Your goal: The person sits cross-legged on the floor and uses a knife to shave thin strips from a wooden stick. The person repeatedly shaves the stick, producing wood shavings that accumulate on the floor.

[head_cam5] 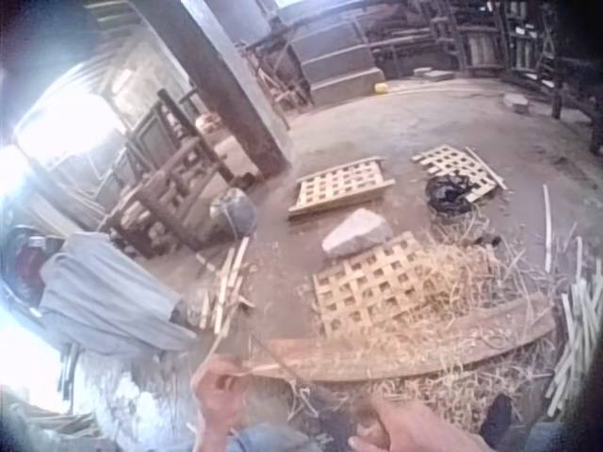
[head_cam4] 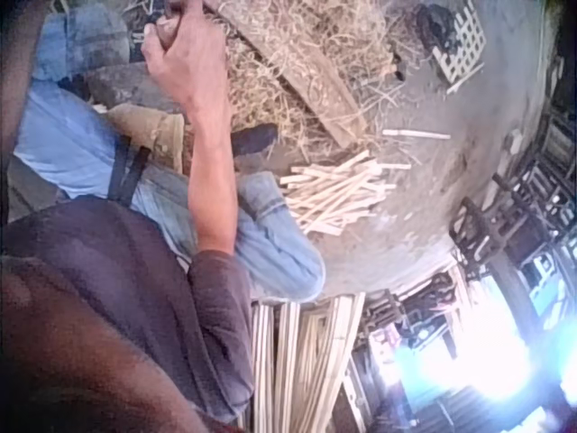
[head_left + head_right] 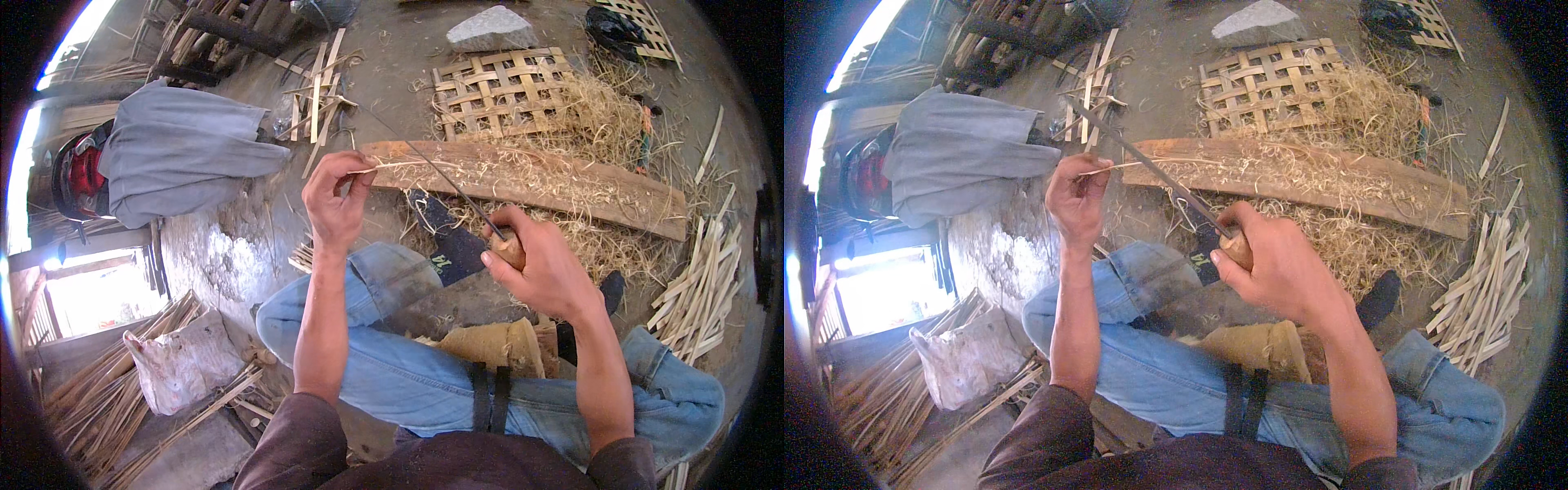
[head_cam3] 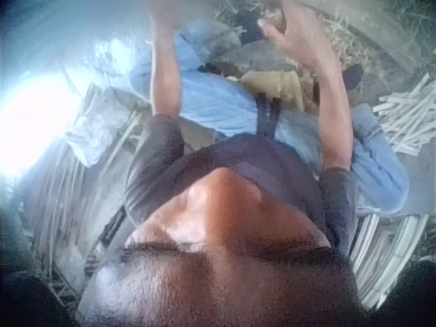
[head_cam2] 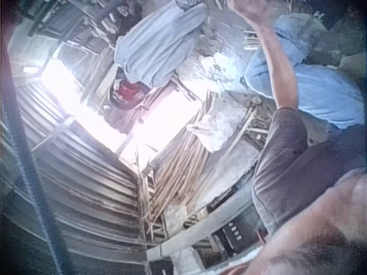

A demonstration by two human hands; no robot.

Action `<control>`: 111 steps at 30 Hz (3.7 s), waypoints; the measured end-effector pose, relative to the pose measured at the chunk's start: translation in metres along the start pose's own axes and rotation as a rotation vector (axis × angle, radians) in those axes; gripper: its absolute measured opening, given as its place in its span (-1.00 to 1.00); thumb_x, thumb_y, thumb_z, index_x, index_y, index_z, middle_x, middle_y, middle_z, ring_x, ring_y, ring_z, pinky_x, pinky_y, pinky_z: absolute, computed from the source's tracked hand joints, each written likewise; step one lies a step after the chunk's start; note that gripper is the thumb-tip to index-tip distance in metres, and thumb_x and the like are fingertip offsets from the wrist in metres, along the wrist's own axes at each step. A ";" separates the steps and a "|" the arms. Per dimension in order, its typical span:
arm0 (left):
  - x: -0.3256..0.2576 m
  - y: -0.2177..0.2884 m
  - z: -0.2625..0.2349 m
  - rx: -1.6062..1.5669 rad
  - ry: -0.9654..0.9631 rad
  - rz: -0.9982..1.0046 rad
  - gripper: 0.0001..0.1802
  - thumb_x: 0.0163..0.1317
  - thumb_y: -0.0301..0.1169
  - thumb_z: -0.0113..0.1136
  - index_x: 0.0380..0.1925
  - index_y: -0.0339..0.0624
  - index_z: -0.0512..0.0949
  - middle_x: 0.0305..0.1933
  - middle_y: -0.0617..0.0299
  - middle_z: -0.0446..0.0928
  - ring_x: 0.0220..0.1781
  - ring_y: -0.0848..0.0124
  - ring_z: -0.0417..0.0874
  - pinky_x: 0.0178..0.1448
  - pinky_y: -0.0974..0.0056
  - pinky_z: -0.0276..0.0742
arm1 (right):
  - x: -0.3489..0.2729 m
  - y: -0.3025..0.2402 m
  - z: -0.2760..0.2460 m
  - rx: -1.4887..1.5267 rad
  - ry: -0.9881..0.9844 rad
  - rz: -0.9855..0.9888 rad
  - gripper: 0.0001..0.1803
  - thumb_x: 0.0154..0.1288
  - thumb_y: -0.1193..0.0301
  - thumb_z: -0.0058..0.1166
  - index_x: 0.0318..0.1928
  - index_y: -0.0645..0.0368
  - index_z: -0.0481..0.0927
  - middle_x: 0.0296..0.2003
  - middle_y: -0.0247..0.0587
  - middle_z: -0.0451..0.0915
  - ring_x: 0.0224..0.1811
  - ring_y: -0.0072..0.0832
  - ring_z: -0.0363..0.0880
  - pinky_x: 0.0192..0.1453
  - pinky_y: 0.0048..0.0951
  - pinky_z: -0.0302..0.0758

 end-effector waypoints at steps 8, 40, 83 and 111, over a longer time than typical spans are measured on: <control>0.004 0.002 0.003 0.094 -0.034 0.018 -0.88 0.15 -0.57 0.33 -0.32 -0.20 0.59 -0.18 0.25 0.53 -0.21 0.52 0.57 -0.18 0.42 0.54 | 0.004 0.028 0.009 -0.119 -0.034 -0.029 -0.61 0.18 0.38 0.18 -0.03 0.30 0.45 -0.50 0.12 0.53 -0.36 0.03 0.55 -0.22 -0.10 0.43; 0.004 0.003 0.002 0.109 -0.095 0.035 -0.88 0.18 -0.49 0.34 -0.31 -0.20 0.59 -0.17 0.25 0.52 -0.20 0.52 0.57 -0.21 0.41 0.55 | 0.016 0.060 0.018 -0.210 -0.050 0.011 -0.63 0.10 0.39 0.17 -0.09 0.29 0.46 -0.38 0.18 0.61 -0.24 0.14 0.60 -0.12 -0.04 0.53; -0.006 -0.021 -0.005 0.076 0.153 -0.093 -0.69 0.25 -0.48 0.27 -0.02 -0.28 0.50 0.02 0.14 0.49 -0.13 0.45 0.60 -0.21 0.38 0.68 | 0.035 0.111 0.069 -0.130 0.214 0.369 -0.58 0.14 0.29 0.11 -0.10 0.36 0.42 -0.34 0.26 0.60 -0.19 0.15 0.60 -0.06 0.03 0.49; 0.010 0.002 -0.015 0.353 0.055 -0.267 -0.78 0.39 -0.38 0.02 -0.26 -0.23 0.63 -0.28 0.24 0.58 -0.34 0.53 0.58 -0.35 0.41 0.59 | -0.006 0.021 0.045 -0.230 0.090 0.136 -0.77 0.26 0.45 -0.07 -0.14 0.33 0.33 -0.30 0.15 0.55 -0.34 0.07 0.63 -0.22 0.02 0.58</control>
Point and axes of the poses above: each hand's wrist, its own x-axis towards the middle knuckle, its own z-axis out of the palm, y = z × x, the point moved 2 cm from there along x, towards the middle knuckle
